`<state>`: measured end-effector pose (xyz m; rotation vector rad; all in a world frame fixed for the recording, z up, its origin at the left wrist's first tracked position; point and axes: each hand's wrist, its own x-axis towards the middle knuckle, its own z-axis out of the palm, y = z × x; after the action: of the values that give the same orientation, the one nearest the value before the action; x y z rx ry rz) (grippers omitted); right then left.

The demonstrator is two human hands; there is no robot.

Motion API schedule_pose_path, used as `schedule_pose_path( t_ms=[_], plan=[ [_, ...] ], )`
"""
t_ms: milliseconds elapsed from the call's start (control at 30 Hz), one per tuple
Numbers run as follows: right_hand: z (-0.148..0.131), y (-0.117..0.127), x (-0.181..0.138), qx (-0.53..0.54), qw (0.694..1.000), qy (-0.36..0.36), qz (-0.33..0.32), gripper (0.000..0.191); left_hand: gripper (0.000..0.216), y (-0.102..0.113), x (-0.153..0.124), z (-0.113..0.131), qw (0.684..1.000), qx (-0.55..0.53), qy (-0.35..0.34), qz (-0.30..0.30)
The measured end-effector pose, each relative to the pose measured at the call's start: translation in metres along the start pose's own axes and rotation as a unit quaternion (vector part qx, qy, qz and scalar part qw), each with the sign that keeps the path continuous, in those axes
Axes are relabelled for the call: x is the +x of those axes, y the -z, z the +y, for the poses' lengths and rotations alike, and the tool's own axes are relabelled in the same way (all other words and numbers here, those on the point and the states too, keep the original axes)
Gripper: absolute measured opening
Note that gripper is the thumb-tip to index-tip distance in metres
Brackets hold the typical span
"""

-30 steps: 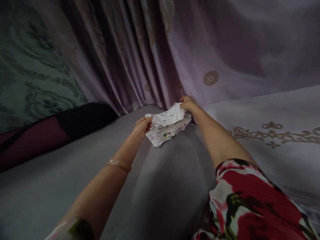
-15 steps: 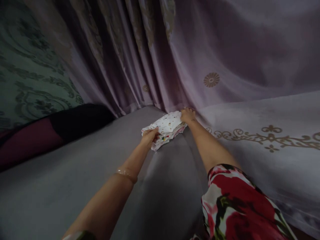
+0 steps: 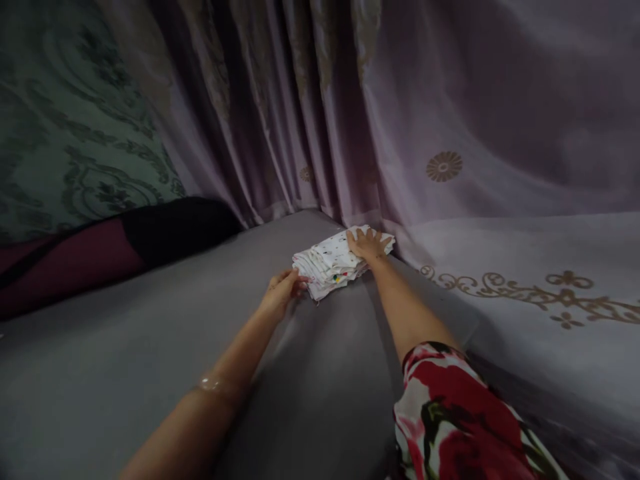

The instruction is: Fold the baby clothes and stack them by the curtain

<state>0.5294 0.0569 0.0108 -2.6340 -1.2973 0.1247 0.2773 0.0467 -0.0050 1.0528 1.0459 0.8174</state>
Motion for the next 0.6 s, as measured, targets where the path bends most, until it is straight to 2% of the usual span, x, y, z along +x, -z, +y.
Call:
schedule_pose_path(
  t_ms=[67,167,267,333,433,533,600],
  plan=[
    [-0.002,0.006,0.001,0.003,1.000,0.005,-0.009,0.072,0.017,0.033,-0.010,-0.001,0.999,0.024,-0.016,0.019],
    [-0.014,0.010,-0.005,0.000,0.998,0.053,0.032,0.071,0.028,0.088,-0.025,-0.002,0.996,0.064,-0.017,0.059],
    [-0.028,-0.002,-0.020,-0.021,0.989,0.129,0.062,0.066,0.041,0.138,-0.041,-0.006,0.989,0.108,-0.032,0.091],
    [-0.034,-0.013,-0.029,-0.033,0.986,0.150,0.071,0.064,0.047,0.162,-0.050,-0.010,0.987,0.106,-0.042,0.110],
    [-0.038,-0.019,-0.033,-0.042,0.985,0.147,0.075,0.062,0.052,0.177,-0.059,-0.018,0.987,0.075,-0.074,0.121],
    [-0.042,-0.009,-0.034,-0.038,0.991,0.128,0.028,0.061,0.055,0.176,-0.064,-0.023,0.986,0.067,-0.102,0.109],
    [-0.047,0.000,-0.040,-0.033,0.991,0.125,0.040,0.059,0.053,0.173,-0.065,-0.023,0.987,0.072,-0.108,0.097]
  ],
)
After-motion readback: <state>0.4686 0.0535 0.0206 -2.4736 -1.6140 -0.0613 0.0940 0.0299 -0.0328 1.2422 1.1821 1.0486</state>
